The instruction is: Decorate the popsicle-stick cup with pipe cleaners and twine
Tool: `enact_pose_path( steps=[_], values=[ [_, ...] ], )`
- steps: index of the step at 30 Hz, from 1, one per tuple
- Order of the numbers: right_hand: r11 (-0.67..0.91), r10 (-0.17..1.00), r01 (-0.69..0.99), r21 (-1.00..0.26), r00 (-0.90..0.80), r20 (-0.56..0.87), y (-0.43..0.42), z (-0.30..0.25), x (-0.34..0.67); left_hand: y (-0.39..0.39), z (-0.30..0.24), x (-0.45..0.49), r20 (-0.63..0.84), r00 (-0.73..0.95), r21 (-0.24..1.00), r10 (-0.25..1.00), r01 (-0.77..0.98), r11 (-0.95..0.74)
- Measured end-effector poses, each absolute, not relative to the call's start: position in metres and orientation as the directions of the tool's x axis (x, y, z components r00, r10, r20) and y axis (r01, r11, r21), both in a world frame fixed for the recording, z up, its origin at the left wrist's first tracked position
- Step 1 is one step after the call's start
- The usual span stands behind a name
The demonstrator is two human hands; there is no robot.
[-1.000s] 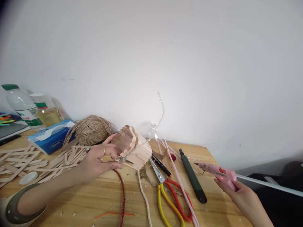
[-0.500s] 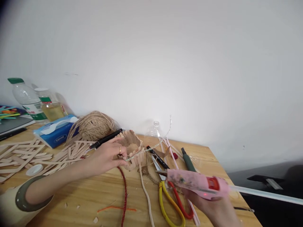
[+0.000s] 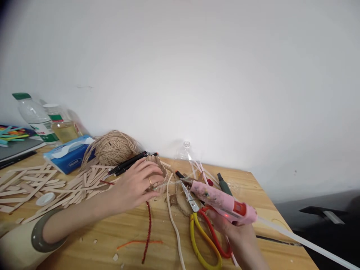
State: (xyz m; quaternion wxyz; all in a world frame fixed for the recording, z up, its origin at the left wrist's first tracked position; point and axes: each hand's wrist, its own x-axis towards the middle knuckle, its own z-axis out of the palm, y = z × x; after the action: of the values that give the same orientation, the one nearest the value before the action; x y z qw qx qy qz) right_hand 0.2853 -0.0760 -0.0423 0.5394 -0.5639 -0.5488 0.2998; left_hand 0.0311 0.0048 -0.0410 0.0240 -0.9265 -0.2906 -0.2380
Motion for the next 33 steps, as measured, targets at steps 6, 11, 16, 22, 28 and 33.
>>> enact_pose_path(
  steps=[6,11,16,22,28,33],
  values=[
    [0.083,0.923,0.105,-0.991,0.367,0.116,-0.083,-0.045,0.289,0.002,-0.062,0.050,0.578,0.701,-0.115,0.419,0.578,-0.808],
    [0.105,0.913,0.099,-0.990,0.384,0.136,-0.083,-0.048,0.290,0.004,-0.067,0.056,0.660,0.618,-0.043,0.427,0.599,-0.800],
    [0.124,0.927,0.036,-0.992,0.353,0.129,-0.082,-0.051,0.294,0.003,-0.070,0.059,0.680,0.609,-0.125,0.409,0.645,-0.754],
    [0.143,0.949,0.053,-0.988,0.277,0.153,-0.080,-0.053,0.304,-0.002,-0.060,0.058,0.670,0.446,0.298,0.594,0.571,-0.765],
    [0.113,0.962,0.185,-0.976,0.225,0.154,-0.080,-0.056,0.297,0.003,-0.043,0.050,0.520,0.383,0.623,0.764,0.441,-0.645],
    [0.121,0.992,0.408,-0.905,-0.025,0.121,-0.078,-0.057,0.278,0.013,-0.037,0.037,0.335,0.472,0.862,0.815,0.197,-0.468]
  ],
)
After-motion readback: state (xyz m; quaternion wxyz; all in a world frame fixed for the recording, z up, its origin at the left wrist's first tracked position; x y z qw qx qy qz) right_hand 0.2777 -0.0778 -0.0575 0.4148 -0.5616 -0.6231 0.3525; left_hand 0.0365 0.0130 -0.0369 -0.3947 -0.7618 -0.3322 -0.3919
